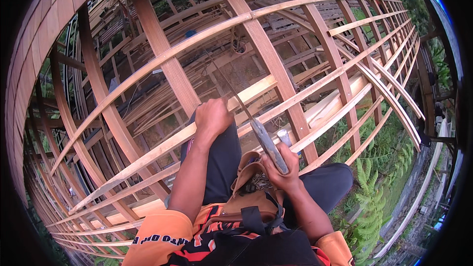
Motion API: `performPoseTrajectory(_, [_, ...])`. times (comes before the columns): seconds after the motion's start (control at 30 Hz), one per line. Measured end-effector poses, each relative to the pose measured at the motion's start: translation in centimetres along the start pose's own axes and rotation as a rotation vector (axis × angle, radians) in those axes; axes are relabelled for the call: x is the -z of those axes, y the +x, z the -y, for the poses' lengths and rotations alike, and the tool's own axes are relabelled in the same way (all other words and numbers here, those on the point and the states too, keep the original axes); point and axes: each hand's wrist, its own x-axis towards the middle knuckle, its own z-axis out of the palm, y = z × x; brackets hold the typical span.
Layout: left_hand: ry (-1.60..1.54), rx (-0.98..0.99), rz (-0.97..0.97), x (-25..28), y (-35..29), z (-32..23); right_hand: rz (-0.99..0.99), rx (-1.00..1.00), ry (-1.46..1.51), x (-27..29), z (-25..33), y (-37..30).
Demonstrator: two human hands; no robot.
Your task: The person measures and secures wooden battens on a roof structure using a measuring tape, a pencil to mark the wood, and a hammer to drive nails.
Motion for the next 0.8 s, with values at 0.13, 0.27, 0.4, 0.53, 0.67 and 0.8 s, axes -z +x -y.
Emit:
performPoseTrajectory(0.13, [-0.006,-0.034,0.025,1.6,0.5,0.0,-0.017,0.109,-0.107,5.1,2.2,-8.6])
performPoseTrajectory(0.27, [0.034,-0.044,0.024,0.3,0.0,-2.4,-0.070,0.023,-0.015,0.3,-0.6,1.0])
performPoseTrajectory(0.4, [0.010,-0.030,-0.014,3.8,-0.2,-1.8,-0.034,0.073,-0.008,0.8,1.0,0.5])
performPoseTrajectory(0.53, [0.060,-0.019,-0.243,9.6,0.1,-2.2,-0.045,0.324,-0.033,6.1,3.4,-5.6])
performPoseTrajectory(0.67, [0.121,-0.092,-0.193,7.8,-0.7,-5.3,-0.175,0.353,-0.046,2.7,3.3,2.1])
performPoseTrajectory(0.8, [0.143,0.023,-0.312,14.1,-0.5,-2.7,-0.107,0.328,0.076,2.5,3.4,0.3])
